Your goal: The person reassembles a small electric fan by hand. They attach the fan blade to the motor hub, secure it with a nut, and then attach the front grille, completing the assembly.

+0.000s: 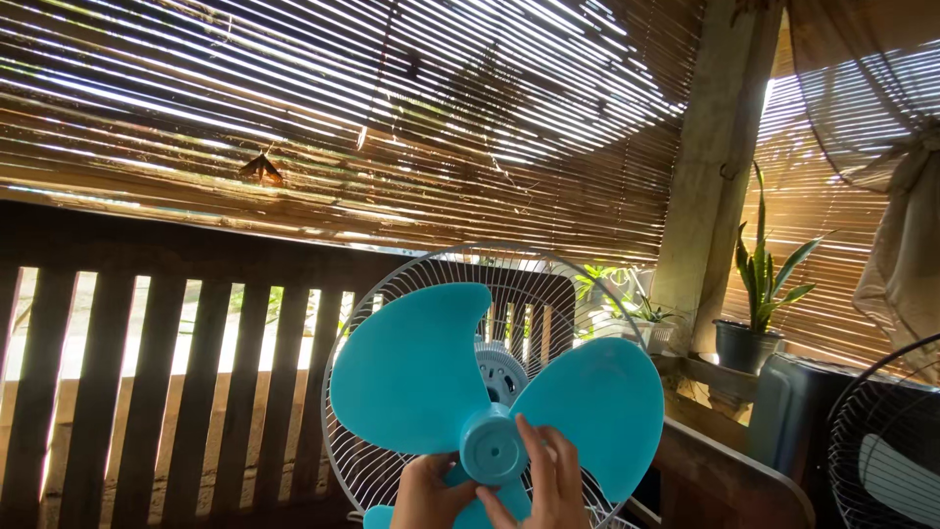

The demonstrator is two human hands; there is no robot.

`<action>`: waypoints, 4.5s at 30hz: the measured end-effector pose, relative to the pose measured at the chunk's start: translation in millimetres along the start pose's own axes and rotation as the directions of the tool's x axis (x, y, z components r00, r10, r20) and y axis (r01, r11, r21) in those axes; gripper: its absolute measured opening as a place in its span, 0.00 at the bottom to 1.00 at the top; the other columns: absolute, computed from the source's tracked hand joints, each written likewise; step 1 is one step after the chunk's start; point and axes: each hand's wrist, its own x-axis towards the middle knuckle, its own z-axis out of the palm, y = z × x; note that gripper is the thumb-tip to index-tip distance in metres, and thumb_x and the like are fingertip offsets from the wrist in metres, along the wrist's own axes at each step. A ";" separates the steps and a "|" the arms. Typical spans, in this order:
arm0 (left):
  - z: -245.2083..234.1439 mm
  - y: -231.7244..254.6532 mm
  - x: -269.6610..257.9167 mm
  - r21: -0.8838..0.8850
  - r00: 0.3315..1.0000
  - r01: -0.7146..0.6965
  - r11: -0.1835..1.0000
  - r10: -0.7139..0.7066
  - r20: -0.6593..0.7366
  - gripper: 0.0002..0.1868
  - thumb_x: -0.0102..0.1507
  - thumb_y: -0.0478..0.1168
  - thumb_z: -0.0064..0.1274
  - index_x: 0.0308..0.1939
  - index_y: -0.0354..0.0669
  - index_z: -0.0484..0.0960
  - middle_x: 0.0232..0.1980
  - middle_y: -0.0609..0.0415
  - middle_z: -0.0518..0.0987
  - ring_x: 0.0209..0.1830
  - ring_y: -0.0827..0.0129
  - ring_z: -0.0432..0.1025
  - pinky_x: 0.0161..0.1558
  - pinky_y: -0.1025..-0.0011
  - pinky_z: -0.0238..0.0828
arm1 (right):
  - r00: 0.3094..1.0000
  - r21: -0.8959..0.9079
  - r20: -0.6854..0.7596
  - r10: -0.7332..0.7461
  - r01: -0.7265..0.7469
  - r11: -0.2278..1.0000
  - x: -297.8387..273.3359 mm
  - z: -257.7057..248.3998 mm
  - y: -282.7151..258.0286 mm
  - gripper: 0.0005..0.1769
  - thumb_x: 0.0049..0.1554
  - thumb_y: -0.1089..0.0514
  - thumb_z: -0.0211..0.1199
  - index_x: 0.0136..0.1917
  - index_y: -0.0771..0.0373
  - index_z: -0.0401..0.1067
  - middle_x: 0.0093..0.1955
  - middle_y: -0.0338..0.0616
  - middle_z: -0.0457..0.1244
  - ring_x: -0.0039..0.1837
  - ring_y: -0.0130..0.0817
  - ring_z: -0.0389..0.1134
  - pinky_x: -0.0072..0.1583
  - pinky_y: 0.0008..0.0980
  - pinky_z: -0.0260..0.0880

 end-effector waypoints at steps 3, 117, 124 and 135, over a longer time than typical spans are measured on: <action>-0.3 0.9 2.9 0.234 0.995 0.001 0.972 0.023 -0.099 0.26 0.46 0.32 0.72 0.50 0.36 0.88 0.42 0.50 0.88 0.44 0.68 0.81 0.49 0.69 0.75 | 0.993 0.026 0.014 0.117 -0.117 0.993 8.1 -2.3 -13.6 0.56 0.40 0.53 0.81 0.77 0.58 0.57 0.69 0.60 0.51 0.68 0.57 0.61 0.59 0.49 0.71; -15.3 -120.6 -62.9 -0.743 0.639 0.387 0.545 -0.740 -0.210 0.33 0.63 0.25 0.44 0.72 0.51 0.59 0.59 0.41 0.78 0.54 0.49 0.79 0.51 0.46 0.80 | 0.983 -0.119 -0.007 0.185 -0.185 0.976 48.1 -7.7 -60.7 0.49 0.42 0.52 0.78 0.72 0.58 0.58 0.60 0.49 0.56 0.61 0.51 0.67 0.51 0.41 0.77; -12.2 -83.7 -67.9 -0.653 0.707 0.429 0.624 -0.682 -0.187 0.32 0.60 0.24 0.40 0.67 0.51 0.62 0.46 0.40 0.82 0.38 0.53 0.81 0.39 0.54 0.83 | 0.966 -0.123 0.017 0.258 -0.254 0.959 46.9 -2.7 -61.0 0.46 0.44 0.51 0.78 0.72 0.53 0.62 0.61 0.49 0.56 0.58 0.50 0.69 0.51 0.43 0.77; -19.0 -121.4 -69.0 -0.682 0.717 0.499 0.535 -0.697 -0.023 0.29 0.56 0.21 0.41 0.59 0.43 0.73 0.43 0.37 0.83 0.34 0.49 0.82 0.36 0.54 0.86 | 0.975 -0.108 -0.012 0.221 -0.221 0.969 45.4 6.9 -57.3 0.47 0.44 0.51 0.78 0.72 0.56 0.62 0.63 0.51 0.55 0.60 0.53 0.68 0.53 0.44 0.77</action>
